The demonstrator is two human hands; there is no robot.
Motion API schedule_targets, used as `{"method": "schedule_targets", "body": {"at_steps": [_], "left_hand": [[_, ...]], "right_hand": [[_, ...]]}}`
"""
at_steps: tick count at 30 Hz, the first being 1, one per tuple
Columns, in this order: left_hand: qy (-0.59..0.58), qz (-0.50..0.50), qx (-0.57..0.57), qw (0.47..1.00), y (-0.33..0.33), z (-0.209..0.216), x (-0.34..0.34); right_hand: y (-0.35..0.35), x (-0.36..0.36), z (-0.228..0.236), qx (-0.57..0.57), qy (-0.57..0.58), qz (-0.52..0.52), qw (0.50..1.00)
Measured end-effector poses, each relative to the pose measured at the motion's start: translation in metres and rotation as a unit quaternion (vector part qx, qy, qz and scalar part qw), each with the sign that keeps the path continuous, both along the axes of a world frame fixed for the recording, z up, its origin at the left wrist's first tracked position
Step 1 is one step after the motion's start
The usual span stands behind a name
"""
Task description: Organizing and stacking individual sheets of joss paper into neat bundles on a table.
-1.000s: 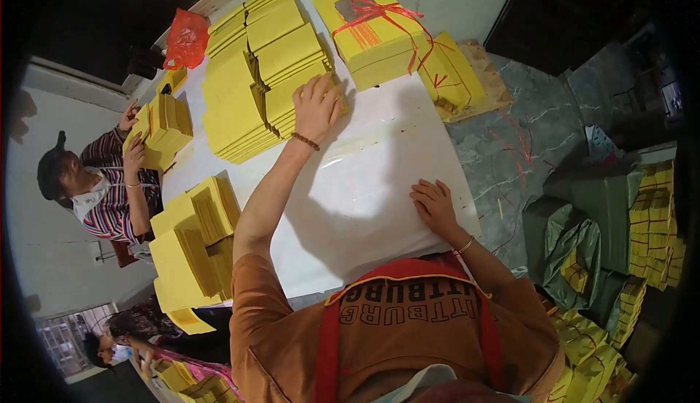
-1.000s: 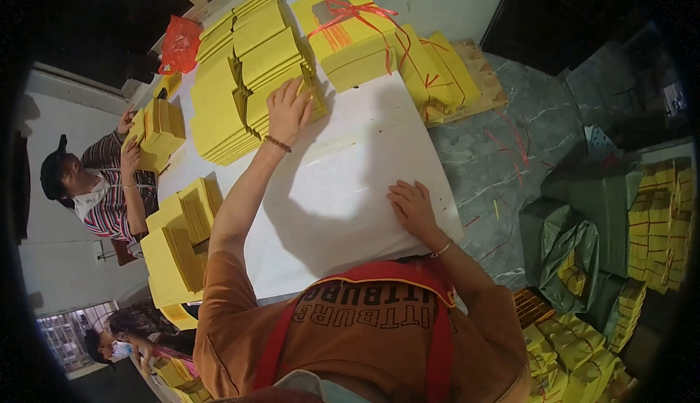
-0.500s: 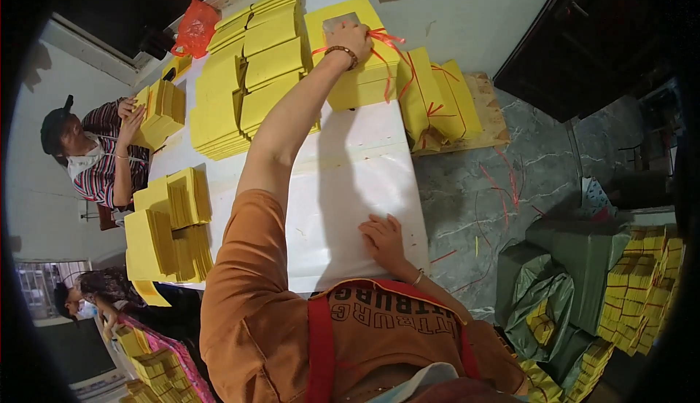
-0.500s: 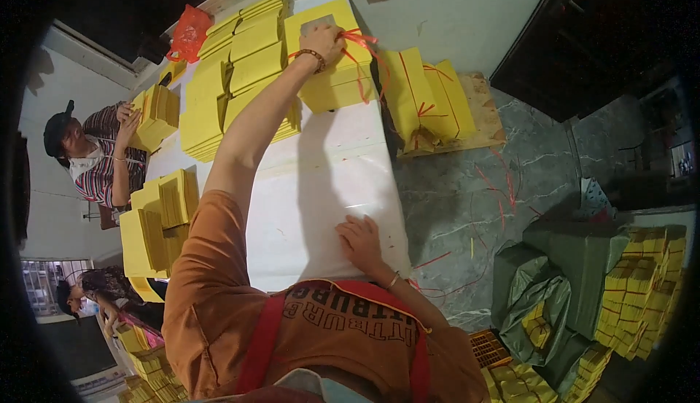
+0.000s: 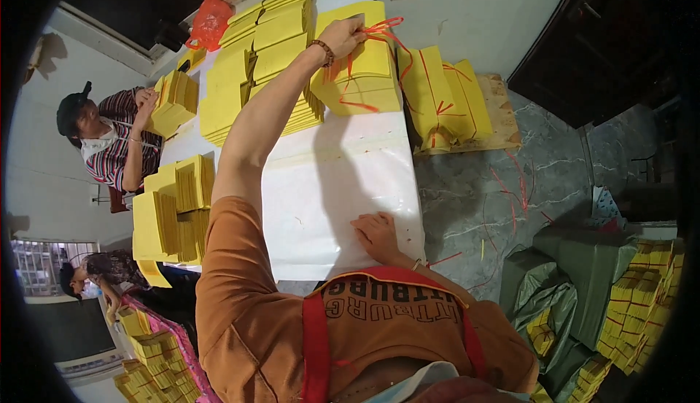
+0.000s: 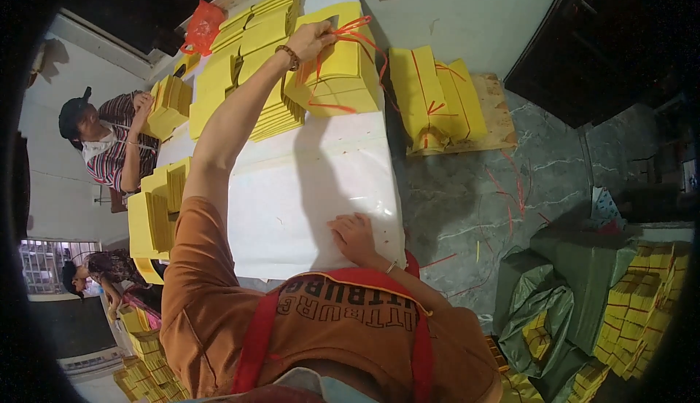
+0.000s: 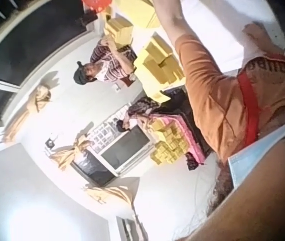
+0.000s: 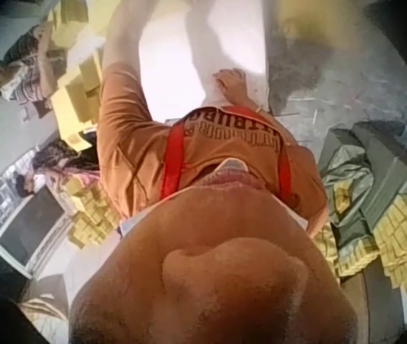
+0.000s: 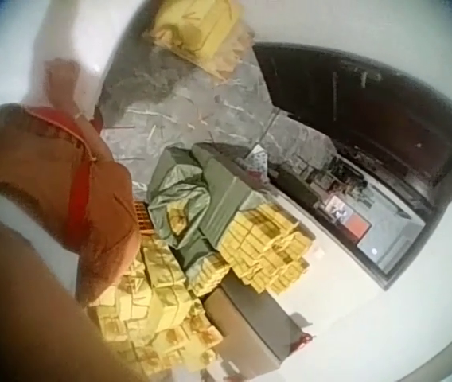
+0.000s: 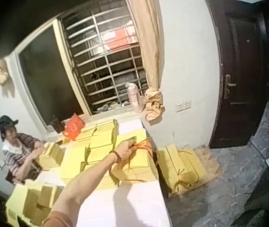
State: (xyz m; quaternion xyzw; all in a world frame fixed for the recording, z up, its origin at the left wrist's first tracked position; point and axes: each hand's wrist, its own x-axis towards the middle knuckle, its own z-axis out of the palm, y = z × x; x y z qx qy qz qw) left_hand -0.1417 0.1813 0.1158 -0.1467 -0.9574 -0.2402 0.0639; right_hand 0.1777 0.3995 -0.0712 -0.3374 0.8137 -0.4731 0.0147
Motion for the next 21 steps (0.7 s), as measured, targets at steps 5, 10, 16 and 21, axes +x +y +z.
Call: {"method": "schedule_targets", "body": {"at_steps": [5,10,16,21], "left_hand": [[0.003,-0.031,-0.017,0.999,0.031,0.037,0.075],[-0.034,-0.08,0.005,0.996,0.042,0.054,0.177],[-0.036,-0.114,0.023,0.993,0.065,0.026,0.274],[-0.049,-0.057,0.027,0.997,0.076,-0.003,0.315]], "right_hand": [[-0.002,-0.01,-0.022,-0.149,-0.072,-0.136,0.977],[0.035,-0.028,0.028,-0.414,-0.45,-0.292,0.736],[0.03,-0.008,0.028,-0.287,-0.417,-0.088,0.858],[0.033,-0.02,0.036,-0.247,-0.491,-0.076,0.832]]}}
